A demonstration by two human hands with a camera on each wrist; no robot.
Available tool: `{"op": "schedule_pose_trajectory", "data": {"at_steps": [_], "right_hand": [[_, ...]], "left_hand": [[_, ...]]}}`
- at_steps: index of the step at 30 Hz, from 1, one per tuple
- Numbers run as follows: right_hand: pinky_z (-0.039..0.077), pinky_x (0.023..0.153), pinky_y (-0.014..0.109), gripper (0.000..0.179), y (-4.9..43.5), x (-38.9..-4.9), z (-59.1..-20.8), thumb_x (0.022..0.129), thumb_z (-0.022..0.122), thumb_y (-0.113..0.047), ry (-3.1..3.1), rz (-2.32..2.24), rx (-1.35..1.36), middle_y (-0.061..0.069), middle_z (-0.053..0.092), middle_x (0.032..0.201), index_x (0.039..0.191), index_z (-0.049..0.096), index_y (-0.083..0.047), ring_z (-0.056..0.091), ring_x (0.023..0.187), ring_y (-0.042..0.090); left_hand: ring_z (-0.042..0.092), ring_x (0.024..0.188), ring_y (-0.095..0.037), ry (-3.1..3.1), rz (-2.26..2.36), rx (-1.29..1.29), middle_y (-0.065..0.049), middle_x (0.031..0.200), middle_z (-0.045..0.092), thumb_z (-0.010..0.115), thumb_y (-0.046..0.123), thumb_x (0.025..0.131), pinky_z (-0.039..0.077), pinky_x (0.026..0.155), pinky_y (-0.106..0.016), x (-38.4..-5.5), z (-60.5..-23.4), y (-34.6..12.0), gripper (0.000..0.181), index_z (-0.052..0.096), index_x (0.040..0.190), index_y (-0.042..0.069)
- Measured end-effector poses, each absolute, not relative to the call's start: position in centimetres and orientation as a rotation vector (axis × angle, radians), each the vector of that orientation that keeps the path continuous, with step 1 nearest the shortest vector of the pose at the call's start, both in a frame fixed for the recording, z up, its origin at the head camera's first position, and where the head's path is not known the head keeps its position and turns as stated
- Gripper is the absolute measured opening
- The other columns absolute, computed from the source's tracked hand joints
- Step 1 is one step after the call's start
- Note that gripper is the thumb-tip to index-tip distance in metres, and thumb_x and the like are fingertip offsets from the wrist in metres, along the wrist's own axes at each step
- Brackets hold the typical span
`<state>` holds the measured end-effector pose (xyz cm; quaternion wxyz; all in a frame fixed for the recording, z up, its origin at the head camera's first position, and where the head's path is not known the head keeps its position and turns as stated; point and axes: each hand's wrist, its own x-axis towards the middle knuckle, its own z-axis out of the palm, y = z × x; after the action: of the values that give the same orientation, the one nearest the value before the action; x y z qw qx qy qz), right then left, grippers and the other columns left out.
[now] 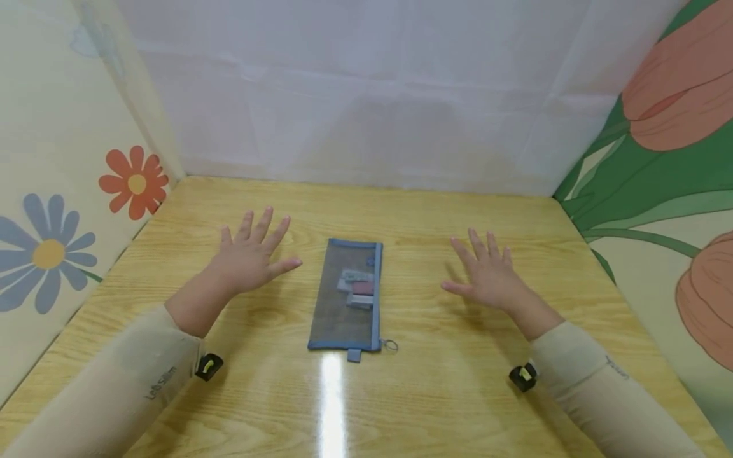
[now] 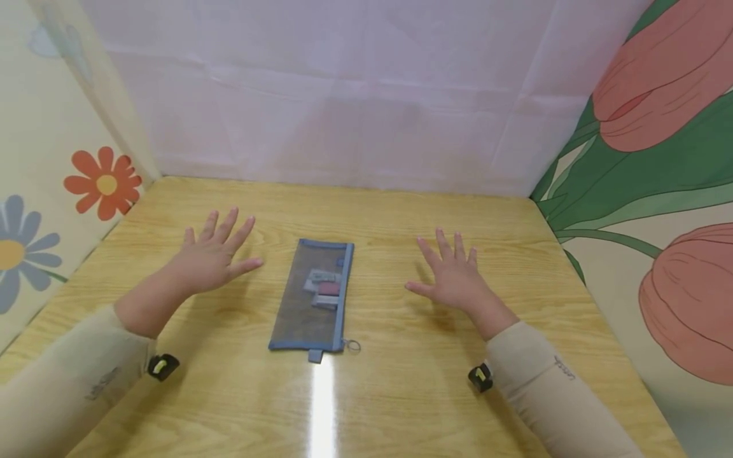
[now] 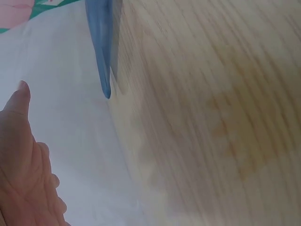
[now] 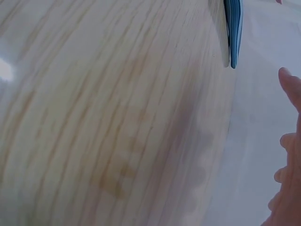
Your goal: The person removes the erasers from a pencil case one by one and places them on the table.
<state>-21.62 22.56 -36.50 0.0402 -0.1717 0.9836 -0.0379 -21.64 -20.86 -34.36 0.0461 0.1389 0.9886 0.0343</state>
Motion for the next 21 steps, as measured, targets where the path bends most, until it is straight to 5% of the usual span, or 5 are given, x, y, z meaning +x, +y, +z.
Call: {"op": "schedule_pose_trajectory", "data": {"at_steps": [21], "right_hand": [[0.001, 0.097, 0.071, 0.091, 21.5, -21.9, -37.0, 0.081, 0.05, -0.063, 3.009, -0.186, -0.607, 0.019, -0.008, 0.151, 0.148, 0.002, -0.024, -0.015, 0.132, 0.046]], "left_hand": [[-0.013, 0.135, -0.038, 2.981, 0.142, 0.614, -0.012, 0.152, -0.014, 0.025, 0.077, 0.079, -0.001, 0.099, -0.068, -22.0, -35.8, -14.7, 0.089, -0.005, 0.147, 0.027]]}}
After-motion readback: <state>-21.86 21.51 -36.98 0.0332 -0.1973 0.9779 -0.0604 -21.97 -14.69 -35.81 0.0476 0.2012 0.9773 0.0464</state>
